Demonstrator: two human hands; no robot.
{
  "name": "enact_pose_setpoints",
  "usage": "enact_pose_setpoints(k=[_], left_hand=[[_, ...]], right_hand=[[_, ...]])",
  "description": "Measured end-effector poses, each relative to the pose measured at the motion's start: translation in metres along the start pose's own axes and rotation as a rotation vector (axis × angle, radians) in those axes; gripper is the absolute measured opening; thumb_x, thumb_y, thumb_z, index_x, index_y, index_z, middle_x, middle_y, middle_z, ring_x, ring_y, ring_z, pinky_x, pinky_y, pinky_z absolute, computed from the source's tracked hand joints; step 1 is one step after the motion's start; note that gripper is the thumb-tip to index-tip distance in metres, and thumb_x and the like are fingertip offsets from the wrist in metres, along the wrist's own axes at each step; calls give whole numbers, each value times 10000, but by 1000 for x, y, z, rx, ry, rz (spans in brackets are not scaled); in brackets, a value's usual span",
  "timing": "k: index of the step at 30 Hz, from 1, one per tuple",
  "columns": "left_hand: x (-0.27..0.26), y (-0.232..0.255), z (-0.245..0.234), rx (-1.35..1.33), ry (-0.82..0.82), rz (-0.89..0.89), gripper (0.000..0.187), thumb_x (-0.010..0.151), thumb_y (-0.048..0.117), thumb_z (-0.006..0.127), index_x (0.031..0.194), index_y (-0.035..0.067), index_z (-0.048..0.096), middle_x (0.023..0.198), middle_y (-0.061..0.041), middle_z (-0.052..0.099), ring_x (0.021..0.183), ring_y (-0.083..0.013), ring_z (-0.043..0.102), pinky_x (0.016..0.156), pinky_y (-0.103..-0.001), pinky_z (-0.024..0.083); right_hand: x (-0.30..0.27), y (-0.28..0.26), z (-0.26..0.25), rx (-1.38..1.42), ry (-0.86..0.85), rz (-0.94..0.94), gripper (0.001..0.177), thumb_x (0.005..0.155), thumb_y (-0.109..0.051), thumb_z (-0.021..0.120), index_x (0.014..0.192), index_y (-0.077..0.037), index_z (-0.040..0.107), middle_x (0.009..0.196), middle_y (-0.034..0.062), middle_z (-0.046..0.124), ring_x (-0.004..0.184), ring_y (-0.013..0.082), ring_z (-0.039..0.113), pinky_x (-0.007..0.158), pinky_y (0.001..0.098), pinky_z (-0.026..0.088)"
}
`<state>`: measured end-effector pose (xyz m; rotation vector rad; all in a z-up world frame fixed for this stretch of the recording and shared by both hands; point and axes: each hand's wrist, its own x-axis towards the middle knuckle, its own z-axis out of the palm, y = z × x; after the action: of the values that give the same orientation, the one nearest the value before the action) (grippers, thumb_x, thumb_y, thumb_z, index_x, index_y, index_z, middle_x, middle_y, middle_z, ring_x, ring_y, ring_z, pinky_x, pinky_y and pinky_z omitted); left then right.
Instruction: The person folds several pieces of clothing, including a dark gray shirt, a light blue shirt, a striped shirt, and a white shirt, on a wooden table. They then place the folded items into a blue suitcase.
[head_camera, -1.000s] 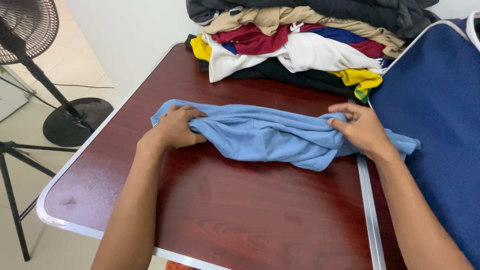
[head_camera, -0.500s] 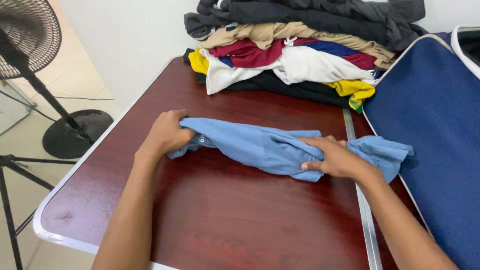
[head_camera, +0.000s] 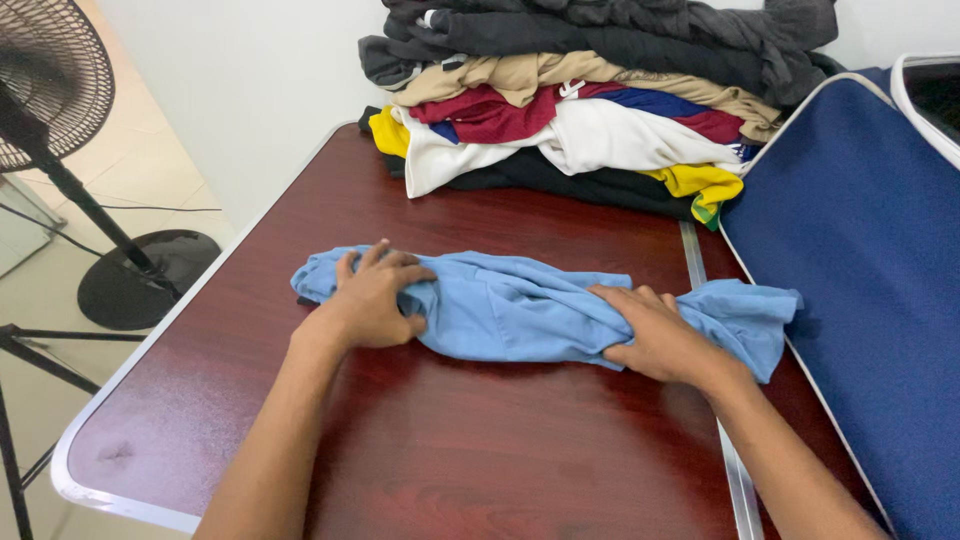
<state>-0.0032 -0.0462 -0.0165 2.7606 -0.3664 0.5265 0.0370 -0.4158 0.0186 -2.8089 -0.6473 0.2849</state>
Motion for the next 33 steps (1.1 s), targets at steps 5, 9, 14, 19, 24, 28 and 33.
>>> enact_pose_setpoints(k=[5, 9, 14, 19, 24, 28, 33], left_hand=[[8, -5, 15, -100, -6, 19, 580, 727, 255, 728, 1292, 145, 662, 1291, -167, 672, 1283, -401, 531, 1034, -663, 280], [19, -1, 8, -312, -12, -181, 376, 862, 301, 613, 1131, 59, 713, 1026, -203, 744, 1013, -404, 693, 978, -503, 482], [22, -3, -6, -417, 117, -204, 354, 833, 309, 613, 1006, 23, 729, 900, -213, 747, 882, -405, 721, 841, -454, 544], [19, 17, 17, 5, 522, -64, 489, 658, 297, 753, 1041, -3, 699, 1090, -189, 677, 1104, -416, 580, 922, -533, 388], [18, 35, 20, -147, 114, 31, 391, 791, 183, 691, 1181, 158, 690, 1277, -56, 636, 1284, -296, 547, 1104, -482, 370], [12, 41, 19, -184, 188, 299, 791, 530, 150, 774, 1307, 117, 630, 1321, -227, 561, 1305, -497, 418, 1043, -641, 263], [18, 36, 34, -146, 157, 181, 687, 714, 74, 654, 1393, 161, 599, 1329, -178, 594, 1318, -393, 476, 1112, -536, 306]], right_hand=[[1, 6, 6, -7, 108, -105, 780, 707, -216, 799, 1431, -187, 511, 1260, 115, 595, 1231, 315, 502, 1103, 460, 307], [-2, 2, 3, 19, 84, -43, 757, 715, -230, 772, 1432, -231, 531, 1247, 101, 615, 1203, 301, 530, 1075, 411, 374], [-4, 10, 8, 158, 217, -242, 724, 680, -189, 738, 1384, -173, 568, 1269, 117, 641, 1219, 307, 558, 1067, 439, 374], [0, 15, 18, 236, 301, -276, 535, 755, -172, 661, 1288, -117, 662, 1289, 121, 711, 1175, 310, 648, 1041, 420, 474], [-6, 21, 3, 428, 154, -73, 560, 729, -233, 707, 1272, -104, 662, 1123, 141, 769, 1060, 277, 723, 944, 378, 545], [0, 45, -18, 308, 42, -72, 592, 814, -426, 790, 1302, -113, 668, 1248, 116, 724, 1199, 241, 659, 1044, 345, 470], [5, 86, -60, 180, -199, 32, 572, 816, -443, 720, 1326, -184, 708, 1282, 67, 734, 1198, 217, 681, 1057, 328, 470]])
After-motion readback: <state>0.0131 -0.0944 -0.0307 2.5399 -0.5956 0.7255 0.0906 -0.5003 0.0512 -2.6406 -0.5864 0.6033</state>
